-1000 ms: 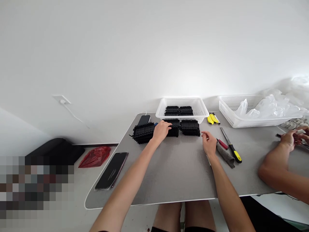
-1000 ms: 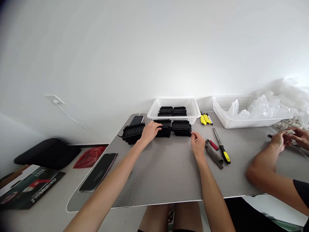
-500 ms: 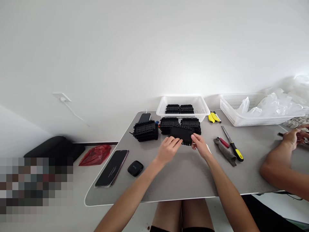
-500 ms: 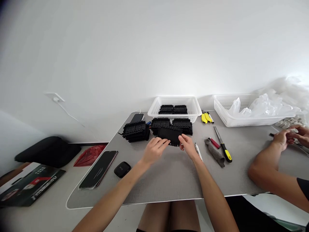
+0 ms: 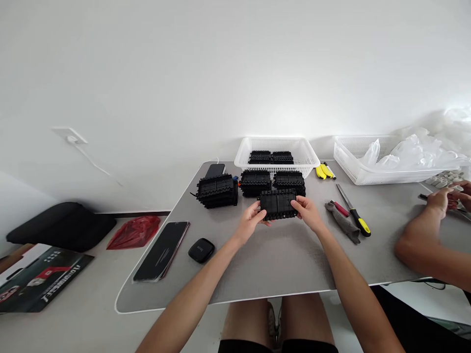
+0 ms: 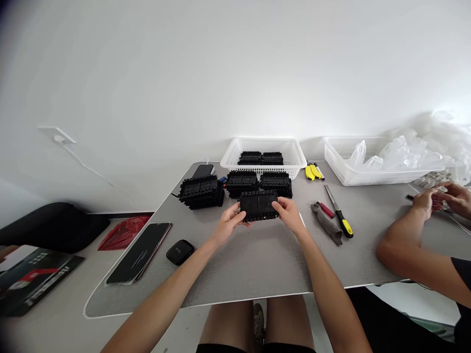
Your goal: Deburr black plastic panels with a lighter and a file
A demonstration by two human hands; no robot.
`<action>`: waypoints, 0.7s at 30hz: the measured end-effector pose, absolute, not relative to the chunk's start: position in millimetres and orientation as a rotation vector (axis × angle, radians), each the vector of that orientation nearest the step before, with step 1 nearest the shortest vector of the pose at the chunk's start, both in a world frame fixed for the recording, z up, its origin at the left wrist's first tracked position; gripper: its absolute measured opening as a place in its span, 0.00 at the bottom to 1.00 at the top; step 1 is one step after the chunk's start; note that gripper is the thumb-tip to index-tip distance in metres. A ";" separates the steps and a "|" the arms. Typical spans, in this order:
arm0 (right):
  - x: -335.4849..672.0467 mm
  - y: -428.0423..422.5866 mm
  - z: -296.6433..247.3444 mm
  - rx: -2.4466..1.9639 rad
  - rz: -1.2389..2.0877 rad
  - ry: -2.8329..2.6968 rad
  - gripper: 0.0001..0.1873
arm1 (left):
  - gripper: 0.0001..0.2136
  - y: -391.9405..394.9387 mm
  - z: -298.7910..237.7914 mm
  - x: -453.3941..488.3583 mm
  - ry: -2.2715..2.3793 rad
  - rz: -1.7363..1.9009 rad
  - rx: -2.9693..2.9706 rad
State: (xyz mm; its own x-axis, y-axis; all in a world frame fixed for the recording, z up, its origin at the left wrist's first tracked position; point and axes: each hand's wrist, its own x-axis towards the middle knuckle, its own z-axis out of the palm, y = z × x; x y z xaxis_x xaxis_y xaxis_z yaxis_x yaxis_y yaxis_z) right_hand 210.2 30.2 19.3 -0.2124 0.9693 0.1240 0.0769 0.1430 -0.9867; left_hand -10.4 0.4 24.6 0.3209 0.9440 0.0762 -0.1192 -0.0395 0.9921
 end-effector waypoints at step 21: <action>353.0 52.3 22.9 -2.477 0.035 -1.935 0.13 | 0.28 2.4 19.5 -9.2 0.826 1.118 1.141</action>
